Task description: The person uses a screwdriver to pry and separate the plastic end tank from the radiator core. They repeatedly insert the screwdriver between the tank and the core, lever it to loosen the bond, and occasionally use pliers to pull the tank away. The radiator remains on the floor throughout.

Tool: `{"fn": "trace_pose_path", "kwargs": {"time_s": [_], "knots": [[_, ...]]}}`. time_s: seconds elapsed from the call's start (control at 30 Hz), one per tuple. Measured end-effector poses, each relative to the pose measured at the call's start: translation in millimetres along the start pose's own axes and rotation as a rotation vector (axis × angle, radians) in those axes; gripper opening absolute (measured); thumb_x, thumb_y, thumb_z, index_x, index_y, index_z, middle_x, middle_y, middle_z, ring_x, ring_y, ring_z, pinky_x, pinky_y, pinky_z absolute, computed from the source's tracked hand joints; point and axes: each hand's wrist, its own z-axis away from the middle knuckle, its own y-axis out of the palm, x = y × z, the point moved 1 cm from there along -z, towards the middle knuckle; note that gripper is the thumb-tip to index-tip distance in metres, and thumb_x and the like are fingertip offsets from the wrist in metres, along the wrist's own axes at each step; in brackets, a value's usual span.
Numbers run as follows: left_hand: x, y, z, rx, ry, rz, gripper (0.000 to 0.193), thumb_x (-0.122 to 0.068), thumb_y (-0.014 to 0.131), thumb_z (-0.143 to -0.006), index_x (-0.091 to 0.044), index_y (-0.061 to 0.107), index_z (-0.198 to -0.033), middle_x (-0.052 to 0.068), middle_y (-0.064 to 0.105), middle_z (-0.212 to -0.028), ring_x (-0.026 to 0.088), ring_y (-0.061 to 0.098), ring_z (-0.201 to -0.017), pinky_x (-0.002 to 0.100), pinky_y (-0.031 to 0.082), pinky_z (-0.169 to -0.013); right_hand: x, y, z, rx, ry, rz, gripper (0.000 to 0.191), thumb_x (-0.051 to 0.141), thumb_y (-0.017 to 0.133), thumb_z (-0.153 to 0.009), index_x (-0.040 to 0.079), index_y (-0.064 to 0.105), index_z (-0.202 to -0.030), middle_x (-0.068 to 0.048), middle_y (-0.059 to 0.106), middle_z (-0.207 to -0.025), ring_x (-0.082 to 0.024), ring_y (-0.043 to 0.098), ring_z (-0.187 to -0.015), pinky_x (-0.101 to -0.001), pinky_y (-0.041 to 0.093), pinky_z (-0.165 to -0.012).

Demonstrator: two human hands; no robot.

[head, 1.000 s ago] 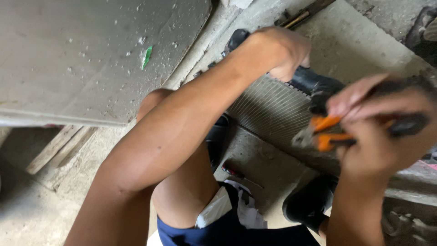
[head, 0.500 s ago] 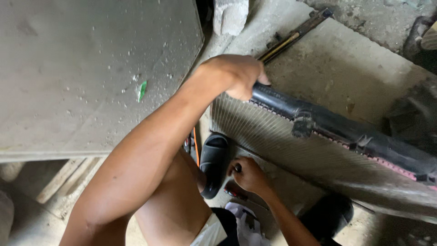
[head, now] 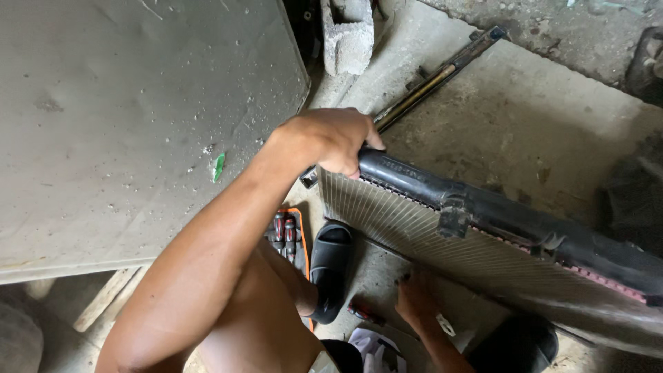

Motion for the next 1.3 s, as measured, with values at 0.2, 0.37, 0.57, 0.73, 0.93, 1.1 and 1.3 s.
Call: {"fn": "trace_pose_path", "kwargs": {"time_s": [0.2,0.37,0.57,0.73,0.93,1.1,1.3], "knots": [[-0.5,-1.2,-0.2,-0.028,0.051,-0.051,0.049,-0.011,0.075,-0.083,-0.031,0.07,-0.128,-0.006,0.069,-0.082,0.014,0.06,-0.073,0.036,0.048,-0.069,30.1,-3.1,-8.8,0.113,-0.258,-0.207,0.04,0.026,0.069,-0.088,0.004,0.061,-0.12,-0.022,0.06,-0.126,-0.036,0.058,-0.117,-0.0485,0.048,-0.102],[6.0,-0.7,-1.6,-0.043,0.105,-0.046,0.043,-0.011,0.077,-0.08,-0.027,0.075,-0.119,-0.001,0.07,-0.08,0.015,0.064,-0.074,0.038,0.051,-0.071,52.3,25.4,5.9,0.226,-0.373,-0.268,0.039,0.027,0.069,-0.094,0.001,0.056,-0.12,-0.021,0.063,-0.112,-0.038,0.064,-0.103,-0.0504,0.051,-0.09],[6.9,5.1,-1.0,-0.078,0.109,0.01,0.051,-0.012,0.078,-0.078,-0.03,0.069,-0.124,-0.004,0.073,-0.092,0.016,0.068,-0.084,0.036,0.052,-0.078,51.6,56.4,6.0,-0.016,-0.504,-0.308,0.023,0.006,0.07,-0.081,0.003,0.064,-0.103,-0.02,0.07,-0.095,-0.038,0.068,-0.091,-0.0496,0.055,-0.081],[7.4,8.4,3.6,-0.052,0.123,-0.031,0.055,-0.007,0.076,-0.08,-0.031,0.069,-0.129,-0.003,0.072,-0.1,0.015,0.065,-0.093,0.036,0.052,-0.083,48.6,71.6,-4.8,0.072,-0.412,-0.257,0.023,0.007,0.07,-0.081,0.003,0.064,-0.103,-0.02,0.07,-0.096,-0.038,0.069,-0.092,-0.0496,0.055,-0.082],[10.6,14.0,6.0,-0.011,0.179,-0.02,0.064,-0.006,0.076,-0.081,-0.03,0.062,-0.139,0.0,0.066,-0.106,0.017,0.062,-0.092,0.03,0.055,-0.08,47.1,91.8,-13.7,0.105,-0.322,-0.218,0.024,0.008,0.069,-0.081,0.003,0.064,-0.103,-0.02,0.07,-0.097,-0.038,0.069,-0.092,-0.0496,0.056,-0.082],[13.7,17.4,4.4,0.049,0.141,-0.006,0.067,-0.015,0.08,-0.082,-0.032,0.058,-0.143,-0.003,0.059,-0.118,0.018,0.06,-0.094,0.03,0.055,-0.084,50.0,139.7,-25.7,0.129,-0.281,-0.207,0.025,0.01,0.069,-0.081,0.002,0.065,-0.104,-0.02,0.07,-0.098,-0.038,0.069,-0.093,-0.0497,0.056,-0.083],[20.6,20.1,2.6,0.06,0.224,-0.032,0.061,-0.009,0.068,-0.086,-0.029,0.061,-0.143,0.001,0.063,-0.111,0.017,0.061,-0.1,0.033,0.056,-0.092,55.5,172.0,-29.4,0.156,-0.258,-0.201,0.025,0.011,0.068,-0.081,0.002,0.065,-0.104,-0.021,0.071,-0.098,-0.038,0.07,-0.094,-0.0497,0.056,-0.083]]}}
